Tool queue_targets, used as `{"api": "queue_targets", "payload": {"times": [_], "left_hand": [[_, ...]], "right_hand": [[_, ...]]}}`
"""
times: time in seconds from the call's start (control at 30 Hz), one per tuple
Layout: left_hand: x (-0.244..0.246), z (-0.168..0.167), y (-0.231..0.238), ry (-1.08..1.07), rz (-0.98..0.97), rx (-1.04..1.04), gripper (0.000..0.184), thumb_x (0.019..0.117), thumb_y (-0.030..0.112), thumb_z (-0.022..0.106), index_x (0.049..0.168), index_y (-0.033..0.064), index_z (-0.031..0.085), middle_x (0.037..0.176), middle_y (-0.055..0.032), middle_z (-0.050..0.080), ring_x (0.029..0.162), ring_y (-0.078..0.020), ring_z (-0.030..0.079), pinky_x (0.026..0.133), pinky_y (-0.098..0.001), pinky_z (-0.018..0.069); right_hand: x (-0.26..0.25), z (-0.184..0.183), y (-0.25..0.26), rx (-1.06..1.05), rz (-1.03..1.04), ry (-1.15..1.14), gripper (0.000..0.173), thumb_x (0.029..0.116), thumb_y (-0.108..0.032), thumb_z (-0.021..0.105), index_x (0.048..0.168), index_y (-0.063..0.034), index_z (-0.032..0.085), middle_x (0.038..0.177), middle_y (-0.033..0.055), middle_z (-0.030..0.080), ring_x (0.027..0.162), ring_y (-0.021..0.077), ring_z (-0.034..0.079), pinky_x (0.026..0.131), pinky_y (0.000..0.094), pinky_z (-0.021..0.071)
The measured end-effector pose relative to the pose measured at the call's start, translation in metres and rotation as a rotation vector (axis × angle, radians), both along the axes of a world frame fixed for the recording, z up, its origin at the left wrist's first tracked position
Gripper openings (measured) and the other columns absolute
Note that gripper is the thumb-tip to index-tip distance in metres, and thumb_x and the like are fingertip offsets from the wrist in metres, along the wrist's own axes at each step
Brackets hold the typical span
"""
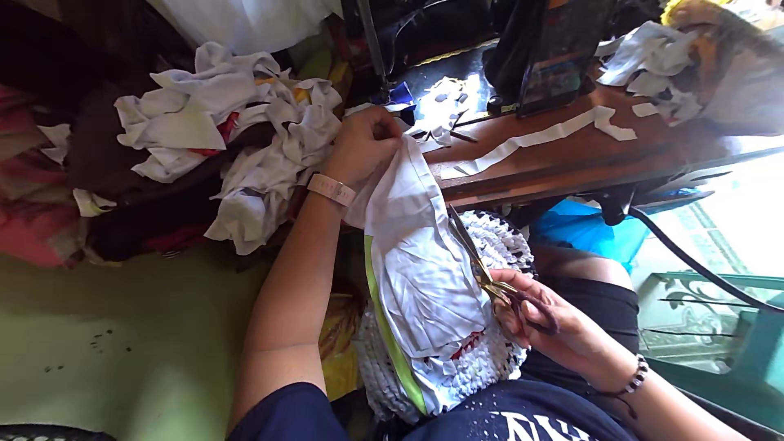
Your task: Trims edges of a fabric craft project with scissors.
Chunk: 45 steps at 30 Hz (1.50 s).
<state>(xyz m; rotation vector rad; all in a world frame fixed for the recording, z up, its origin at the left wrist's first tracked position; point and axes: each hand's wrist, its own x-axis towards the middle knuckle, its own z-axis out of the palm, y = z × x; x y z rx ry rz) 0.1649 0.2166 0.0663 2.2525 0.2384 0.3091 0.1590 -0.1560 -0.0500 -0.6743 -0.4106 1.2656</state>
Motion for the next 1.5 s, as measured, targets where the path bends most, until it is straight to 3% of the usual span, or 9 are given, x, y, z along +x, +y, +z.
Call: {"api": "queue_targets", "payload": {"times": [0.23,0.4,0.67,0.97,1.07,1.17,1.27,1.4,1.5], "left_hand": [[0.005,0.002,0.011,0.028,-0.11,-0.219,0.049,0.0887,-0.004,0.068,0.136,0.0022,0.059,0.11,-0.0075,0.068,0.09,-0.0072,0.066,0.082,-0.0233,0.0568],[0.008,0.004,0.013,0.091,-0.11,-0.204,0.033,0.0922,-0.004,0.064,0.123,0.0037,0.069,0.113,-0.0053,0.07,0.094,-0.0058,0.065,0.085,-0.024,0.0546],[0.01,-0.003,0.019,0.054,-0.149,-0.254,0.017,0.0913,-0.005,0.065,0.104,0.0048,0.072,0.098,0.0013,0.07,0.087,-0.0029,0.064,0.081,-0.0225,0.0547],[0.006,-0.003,0.021,0.069,-0.099,-0.308,0.015,0.0905,-0.005,0.067,0.103,0.0032,0.073,0.098,-0.0007,0.073,0.085,-0.0045,0.067,0.078,-0.0234,0.0567],[0.006,-0.002,0.02,0.079,-0.054,-0.349,0.014,0.0926,-0.002,0.065,0.101,0.0049,0.074,0.089,0.0007,0.072,0.07,-0.0027,0.062,0.064,-0.02,0.0528],[0.006,-0.001,0.018,0.06,-0.026,-0.428,0.009,0.0947,0.005,0.065,0.098,0.0056,0.073,0.082,0.0021,0.071,0.064,-0.0018,0.06,0.062,-0.0193,0.0526],[0.007,-0.001,0.013,0.028,0.035,-0.439,0.006,0.0911,0.01,0.076,0.093,0.0061,0.072,0.078,0.0028,0.069,0.062,-0.0019,0.059,0.06,-0.0187,0.0511],[0.01,-0.005,0.013,-0.045,0.038,-0.399,0.017,0.0834,0.003,0.08,0.091,0.0063,0.066,0.08,0.0016,0.068,0.07,-0.005,0.064,0.068,-0.0229,0.0561],[0.009,-0.004,0.013,-0.084,-0.011,-0.464,0.029,0.0826,-0.004,0.078,0.106,0.0038,0.062,0.09,-0.0003,0.068,0.08,-0.0075,0.067,0.077,-0.0265,0.0596]], "right_hand": [[0.0,0.0,0.0,-0.01,0.0,-0.003,0.055,0.0905,-0.037,0.077,0.137,-0.016,0.059,0.091,0.0016,0.068,0.067,0.0054,0.064,0.06,0.02,0.0562],[0.001,-0.001,0.001,-0.004,0.007,-0.004,0.055,0.0903,-0.038,0.077,0.138,-0.0167,0.059,0.091,0.0017,0.068,0.067,0.005,0.064,0.061,0.0198,0.0562],[0.001,-0.004,0.0,0.012,0.01,0.006,0.053,0.0912,-0.036,0.077,0.138,-0.0164,0.059,0.09,0.0015,0.069,0.069,0.0053,0.065,0.062,0.0199,0.0563],[0.001,-0.006,0.0,0.025,0.006,0.011,0.053,0.0915,-0.036,0.076,0.138,-0.0168,0.059,0.092,0.0014,0.069,0.069,0.0049,0.065,0.062,0.0194,0.0563],[0.001,-0.005,0.0,0.026,0.007,0.012,0.053,0.0918,-0.036,0.076,0.138,-0.0169,0.059,0.093,0.0015,0.069,0.069,0.0051,0.065,0.062,0.0195,0.0563],[0.001,-0.005,0.0,0.03,0.007,0.004,0.052,0.0916,-0.037,0.076,0.137,-0.0173,0.06,0.093,0.0008,0.069,0.069,0.0045,0.064,0.062,0.019,0.0559],[0.001,-0.007,0.001,0.031,0.01,0.005,0.052,0.0918,-0.038,0.075,0.138,-0.0178,0.06,0.093,0.0005,0.069,0.069,0.0043,0.064,0.061,0.0189,0.0556],[0.0,-0.007,0.0,0.036,0.007,0.011,0.053,0.0918,-0.037,0.076,0.138,-0.017,0.06,0.092,0.0004,0.069,0.069,0.0042,0.064,0.062,0.0189,0.0557],[0.0,-0.008,0.0,0.039,0.008,0.017,0.053,0.092,-0.037,0.075,0.138,-0.017,0.059,0.092,0.0,0.069,0.069,0.0043,0.064,0.062,0.0188,0.0554]]}}
